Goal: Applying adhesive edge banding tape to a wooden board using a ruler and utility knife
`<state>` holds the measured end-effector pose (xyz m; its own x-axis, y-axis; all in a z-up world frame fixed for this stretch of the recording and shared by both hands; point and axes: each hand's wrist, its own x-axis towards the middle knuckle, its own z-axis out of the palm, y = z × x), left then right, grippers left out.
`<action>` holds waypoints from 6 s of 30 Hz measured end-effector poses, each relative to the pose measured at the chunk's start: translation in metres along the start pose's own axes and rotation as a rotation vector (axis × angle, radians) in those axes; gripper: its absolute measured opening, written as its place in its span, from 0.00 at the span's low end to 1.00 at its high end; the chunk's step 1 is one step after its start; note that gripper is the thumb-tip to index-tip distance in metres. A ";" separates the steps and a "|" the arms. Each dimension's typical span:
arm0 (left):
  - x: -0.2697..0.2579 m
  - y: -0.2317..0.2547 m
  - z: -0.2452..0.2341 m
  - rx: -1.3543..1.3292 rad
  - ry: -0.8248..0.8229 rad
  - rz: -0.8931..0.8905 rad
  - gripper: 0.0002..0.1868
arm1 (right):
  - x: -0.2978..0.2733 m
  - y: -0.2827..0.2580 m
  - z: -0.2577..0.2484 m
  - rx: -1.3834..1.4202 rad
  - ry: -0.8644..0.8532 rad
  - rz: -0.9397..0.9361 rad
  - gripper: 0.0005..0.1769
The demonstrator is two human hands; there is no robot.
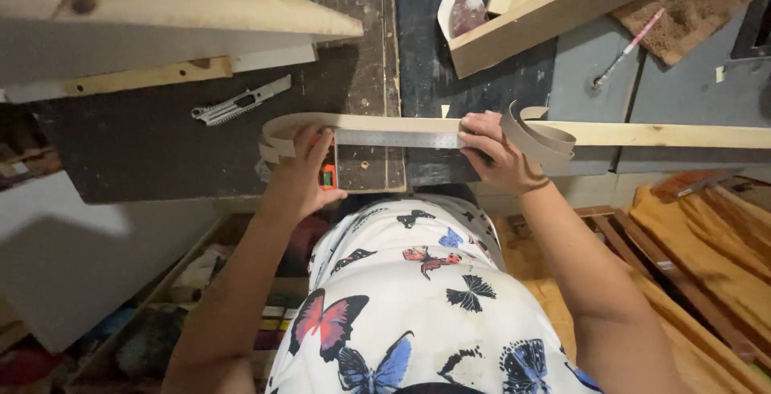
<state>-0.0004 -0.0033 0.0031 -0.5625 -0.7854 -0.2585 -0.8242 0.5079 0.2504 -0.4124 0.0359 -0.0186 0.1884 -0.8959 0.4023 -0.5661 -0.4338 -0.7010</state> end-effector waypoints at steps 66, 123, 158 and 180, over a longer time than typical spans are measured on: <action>0.008 0.024 -0.037 -0.027 -0.169 -0.069 0.66 | 0.003 -0.002 -0.008 -0.033 -0.099 0.009 0.19; 0.017 0.010 -0.030 -0.087 -0.268 -0.127 0.69 | 0.002 0.000 -0.009 0.062 -0.023 0.013 0.15; 0.030 0.021 -0.049 -0.175 -0.424 -0.252 0.68 | 0.003 -0.097 0.048 -0.506 -0.464 0.176 0.44; 0.028 0.026 -0.065 -0.177 -0.376 -0.148 0.68 | -0.088 0.021 0.164 2.098 0.460 1.044 0.19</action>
<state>-0.0333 -0.0347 0.0634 -0.4505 -0.6450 -0.6173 -0.8924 0.3052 0.3324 -0.3092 0.0905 -0.1652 0.2064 -0.8500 -0.4846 0.9746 0.2228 0.0243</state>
